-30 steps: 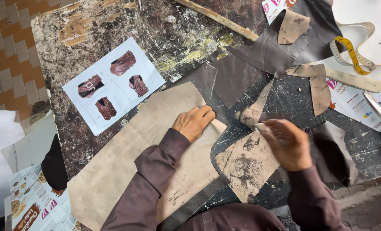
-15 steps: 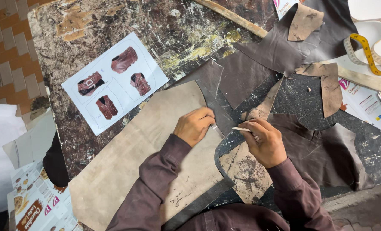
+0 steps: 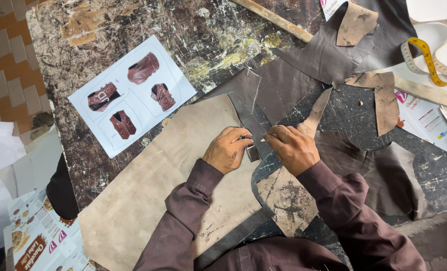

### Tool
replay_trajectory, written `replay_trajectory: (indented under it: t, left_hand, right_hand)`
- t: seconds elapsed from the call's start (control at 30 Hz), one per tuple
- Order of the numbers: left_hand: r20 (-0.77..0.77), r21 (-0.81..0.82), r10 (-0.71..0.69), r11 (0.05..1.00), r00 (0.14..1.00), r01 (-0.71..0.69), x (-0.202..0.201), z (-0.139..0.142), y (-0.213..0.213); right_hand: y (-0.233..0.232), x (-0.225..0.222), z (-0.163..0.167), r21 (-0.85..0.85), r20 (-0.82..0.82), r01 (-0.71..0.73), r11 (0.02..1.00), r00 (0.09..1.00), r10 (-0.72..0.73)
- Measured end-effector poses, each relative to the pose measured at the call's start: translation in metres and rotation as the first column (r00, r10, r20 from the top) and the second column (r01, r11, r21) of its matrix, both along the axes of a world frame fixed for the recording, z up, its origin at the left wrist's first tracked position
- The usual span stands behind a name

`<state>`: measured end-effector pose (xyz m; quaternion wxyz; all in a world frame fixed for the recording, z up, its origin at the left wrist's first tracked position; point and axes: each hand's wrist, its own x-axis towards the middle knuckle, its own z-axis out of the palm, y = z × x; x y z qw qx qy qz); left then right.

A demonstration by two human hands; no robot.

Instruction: The person cuts a piece of brown fabric using scissors, guided by a paper pattern. They then unfold the fabric, place a printed reference image on the table, and use a ruler and chalk to draw straight lines on the fabric.

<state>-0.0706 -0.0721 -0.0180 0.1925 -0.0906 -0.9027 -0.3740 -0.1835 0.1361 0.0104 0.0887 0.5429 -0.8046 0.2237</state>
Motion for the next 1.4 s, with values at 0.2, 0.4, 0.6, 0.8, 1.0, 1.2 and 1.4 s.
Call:
replay_trajectory:
  t: [0.2,0.4,0.6,0.8,1.0,1.2,1.4]
  left_hand:
    - [0.022,-0.042,0.025,0.999,0.999,-0.024,-0.004,0.009,0.006]
    - [-0.031,-0.157,0.215,0.963,0.976,-0.217,0.025,0.038,0.056]
    - [0.108,-0.091,0.066,0.994,0.992,-0.057,0.098,0.048,0.132]
    - [0.31,-0.064,-0.146,0.983,0.94,0.174,0.112,0.018,0.175]
    - [0.278,0.188,-0.002,0.981,0.961,-0.053,0.11,0.0,0.18]
    - [0.31,0.358,0.196,0.883,0.93,-0.305,0.099,0.001,0.166]
    - [0.364,0.406,0.228,0.834,0.903,-0.374,0.092,0.016,0.172]
  right_hand:
    - [0.032,-0.008,0.023,-0.106,0.038,0.315,0.943,0.949,-0.313]
    - [0.132,0.033,0.006,-0.279,0.955,0.724,0.631,0.14,0.262]
    - [0.223,0.105,-0.05,-0.084,0.975,0.82,0.566,-0.049,0.216]
    - [0.255,0.137,-0.049,0.028,0.992,0.837,0.547,-0.089,0.087]
    - [0.262,0.151,-0.029,0.066,0.991,0.837,0.544,-0.117,0.06]
    - [0.27,0.147,-0.022,0.127,0.983,0.726,0.675,-0.182,0.011]
    - [0.275,0.13,-0.024,0.129,0.97,0.573,0.809,0.097,-0.224]
